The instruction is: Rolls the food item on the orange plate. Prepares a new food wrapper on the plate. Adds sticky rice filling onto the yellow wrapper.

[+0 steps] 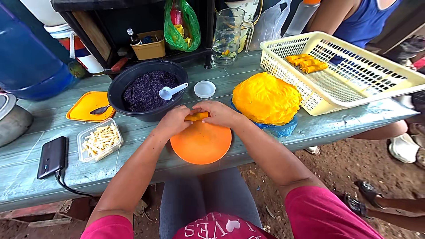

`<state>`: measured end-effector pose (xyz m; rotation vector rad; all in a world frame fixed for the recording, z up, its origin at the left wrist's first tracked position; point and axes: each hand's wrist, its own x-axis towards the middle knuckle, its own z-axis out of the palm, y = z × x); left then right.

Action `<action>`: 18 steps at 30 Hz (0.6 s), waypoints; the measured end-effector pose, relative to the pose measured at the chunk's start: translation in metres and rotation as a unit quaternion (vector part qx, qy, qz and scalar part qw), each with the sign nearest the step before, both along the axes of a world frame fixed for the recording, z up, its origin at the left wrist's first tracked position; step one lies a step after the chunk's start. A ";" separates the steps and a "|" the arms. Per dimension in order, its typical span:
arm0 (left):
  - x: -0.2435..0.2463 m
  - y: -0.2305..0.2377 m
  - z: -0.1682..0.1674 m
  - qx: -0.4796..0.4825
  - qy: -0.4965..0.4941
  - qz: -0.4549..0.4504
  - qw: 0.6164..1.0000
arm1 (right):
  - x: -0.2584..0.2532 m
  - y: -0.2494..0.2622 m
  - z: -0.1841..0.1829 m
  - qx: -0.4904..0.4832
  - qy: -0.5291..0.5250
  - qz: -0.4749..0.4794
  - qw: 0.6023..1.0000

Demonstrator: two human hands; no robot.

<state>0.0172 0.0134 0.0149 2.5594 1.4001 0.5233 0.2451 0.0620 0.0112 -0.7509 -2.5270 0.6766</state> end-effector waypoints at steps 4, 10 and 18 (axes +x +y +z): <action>-0.004 -0.008 0.014 -0.089 -0.027 -0.018 0.995 | 0.003 -0.006 0.002 -0.032 0.023 0.014 0.999; -0.006 -0.010 0.023 -0.185 -0.068 -0.011 0.980 | 0.008 -0.007 0.003 -0.089 0.048 0.061 0.993; -0.007 -0.005 0.008 -0.105 -0.074 -0.021 0.991 | 0.008 -0.004 0.002 -0.111 0.050 0.021 0.992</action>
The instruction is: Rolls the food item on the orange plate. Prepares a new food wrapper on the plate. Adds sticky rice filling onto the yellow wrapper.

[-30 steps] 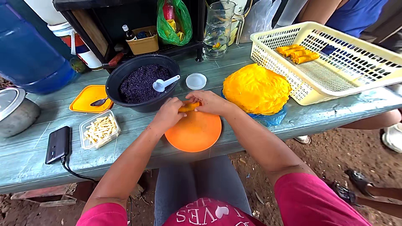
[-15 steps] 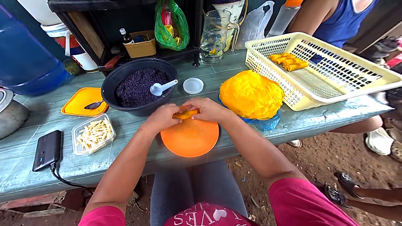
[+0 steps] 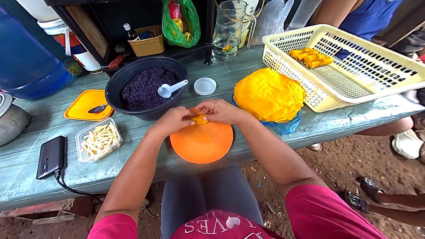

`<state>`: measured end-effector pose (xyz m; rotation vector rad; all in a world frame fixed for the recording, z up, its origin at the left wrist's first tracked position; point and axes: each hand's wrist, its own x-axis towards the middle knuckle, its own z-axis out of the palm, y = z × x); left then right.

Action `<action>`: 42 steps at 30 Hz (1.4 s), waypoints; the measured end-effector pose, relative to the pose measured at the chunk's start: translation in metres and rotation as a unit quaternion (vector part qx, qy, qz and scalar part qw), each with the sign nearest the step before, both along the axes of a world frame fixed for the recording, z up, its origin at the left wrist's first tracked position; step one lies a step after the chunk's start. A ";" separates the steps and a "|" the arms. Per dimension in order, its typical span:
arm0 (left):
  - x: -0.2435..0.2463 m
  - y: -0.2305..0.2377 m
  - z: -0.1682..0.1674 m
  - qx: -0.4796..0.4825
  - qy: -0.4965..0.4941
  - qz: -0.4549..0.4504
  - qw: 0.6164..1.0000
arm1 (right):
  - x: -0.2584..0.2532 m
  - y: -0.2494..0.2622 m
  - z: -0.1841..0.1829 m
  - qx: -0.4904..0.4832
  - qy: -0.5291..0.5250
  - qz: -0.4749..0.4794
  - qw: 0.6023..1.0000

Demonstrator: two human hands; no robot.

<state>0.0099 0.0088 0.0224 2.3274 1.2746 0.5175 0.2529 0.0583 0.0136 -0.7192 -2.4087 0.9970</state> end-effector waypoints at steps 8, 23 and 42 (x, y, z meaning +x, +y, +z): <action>0.000 0.002 -0.003 0.003 -0.021 0.004 1.000 | -0.008 0.000 -0.004 0.033 -0.006 0.008 0.999; 0.003 -0.009 0.007 -0.250 -0.327 0.066 0.909 | 0.004 0.003 0.009 -0.409 0.187 -0.032 0.893; 0.014 -0.013 0.000 -0.116 -0.266 0.120 0.949 | 0.002 -0.002 0.007 -0.273 0.254 -0.090 0.923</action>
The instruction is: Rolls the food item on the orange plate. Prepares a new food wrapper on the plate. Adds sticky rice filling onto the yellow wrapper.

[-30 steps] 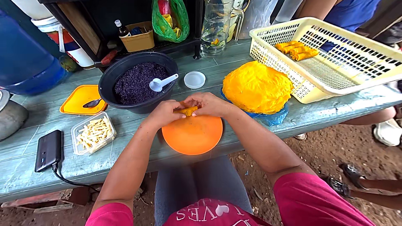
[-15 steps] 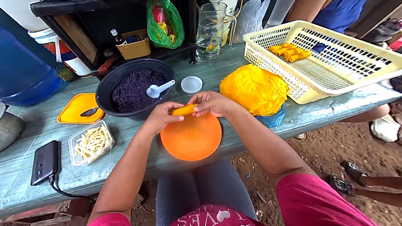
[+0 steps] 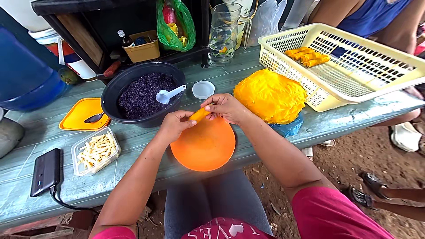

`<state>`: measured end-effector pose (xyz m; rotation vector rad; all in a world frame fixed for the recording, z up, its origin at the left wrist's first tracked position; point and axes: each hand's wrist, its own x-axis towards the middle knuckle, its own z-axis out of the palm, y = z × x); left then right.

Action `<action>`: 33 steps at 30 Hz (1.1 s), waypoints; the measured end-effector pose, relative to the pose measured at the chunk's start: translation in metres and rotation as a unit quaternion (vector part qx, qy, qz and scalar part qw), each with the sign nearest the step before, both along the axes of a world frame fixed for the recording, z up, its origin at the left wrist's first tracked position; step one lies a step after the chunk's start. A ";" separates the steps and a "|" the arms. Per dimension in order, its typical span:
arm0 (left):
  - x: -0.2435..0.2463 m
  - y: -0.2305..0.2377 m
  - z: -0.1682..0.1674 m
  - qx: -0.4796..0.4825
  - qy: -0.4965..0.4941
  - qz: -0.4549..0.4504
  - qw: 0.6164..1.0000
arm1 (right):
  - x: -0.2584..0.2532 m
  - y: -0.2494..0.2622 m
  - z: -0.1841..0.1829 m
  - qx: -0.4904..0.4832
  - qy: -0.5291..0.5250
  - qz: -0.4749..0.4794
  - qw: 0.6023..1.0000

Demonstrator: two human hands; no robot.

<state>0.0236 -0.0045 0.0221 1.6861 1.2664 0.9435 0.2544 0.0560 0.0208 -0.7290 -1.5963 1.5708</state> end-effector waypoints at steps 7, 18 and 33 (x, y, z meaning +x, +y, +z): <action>-0.002 -0.001 0.003 -0.146 -0.251 -0.057 0.955 | 0.008 0.007 -0.003 -0.019 0.183 0.127 0.975; 0.011 -0.003 0.001 -0.096 -0.227 0.027 0.969 | -0.028 -0.045 0.012 -0.055 0.008 -0.096 0.994; 0.017 -0.019 0.007 -0.014 -0.117 -0.106 0.987 | 0.003 -0.046 0.003 -0.155 0.052 -0.110 0.980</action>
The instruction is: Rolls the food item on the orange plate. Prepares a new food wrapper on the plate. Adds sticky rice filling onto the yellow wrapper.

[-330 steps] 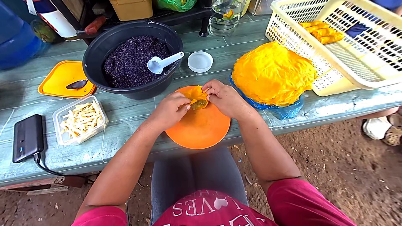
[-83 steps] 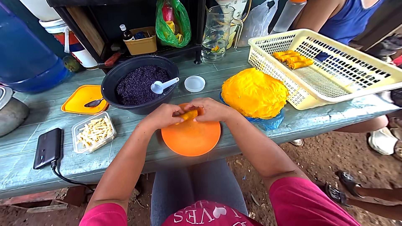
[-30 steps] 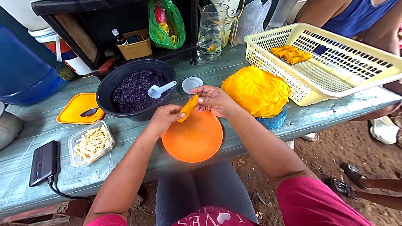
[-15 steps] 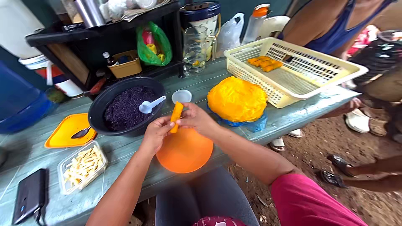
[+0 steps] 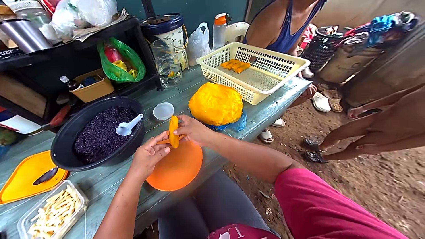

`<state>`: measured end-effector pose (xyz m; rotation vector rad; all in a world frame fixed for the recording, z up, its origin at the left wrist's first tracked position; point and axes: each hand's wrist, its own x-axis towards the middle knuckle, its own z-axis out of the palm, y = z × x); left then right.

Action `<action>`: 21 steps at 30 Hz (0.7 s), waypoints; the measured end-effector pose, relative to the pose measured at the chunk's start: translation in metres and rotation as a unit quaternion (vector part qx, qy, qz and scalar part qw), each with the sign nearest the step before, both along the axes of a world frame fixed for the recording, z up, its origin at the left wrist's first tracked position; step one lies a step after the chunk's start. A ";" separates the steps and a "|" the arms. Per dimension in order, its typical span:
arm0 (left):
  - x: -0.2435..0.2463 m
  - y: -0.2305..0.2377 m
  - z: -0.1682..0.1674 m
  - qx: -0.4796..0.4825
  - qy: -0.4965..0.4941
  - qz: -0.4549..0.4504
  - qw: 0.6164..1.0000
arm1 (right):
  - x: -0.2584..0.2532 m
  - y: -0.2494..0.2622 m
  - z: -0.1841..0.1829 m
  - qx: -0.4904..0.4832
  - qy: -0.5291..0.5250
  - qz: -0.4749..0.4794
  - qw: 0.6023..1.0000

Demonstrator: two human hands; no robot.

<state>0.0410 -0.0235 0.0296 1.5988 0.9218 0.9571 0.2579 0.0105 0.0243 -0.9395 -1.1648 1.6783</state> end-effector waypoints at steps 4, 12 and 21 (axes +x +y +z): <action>-0.005 0.000 0.001 -0.031 -0.053 -0.012 0.998 | 0.005 0.003 -0.018 -0.061 0.090 0.043 0.993; -0.011 0.008 -0.004 -0.062 -0.060 0.040 0.995 | 0.018 0.007 -0.021 -0.127 0.190 0.109 0.968; -0.018 0.007 -0.003 -0.071 -0.021 0.072 0.995 | 0.107 0.026 0.084 0.051 -0.048 0.059 0.996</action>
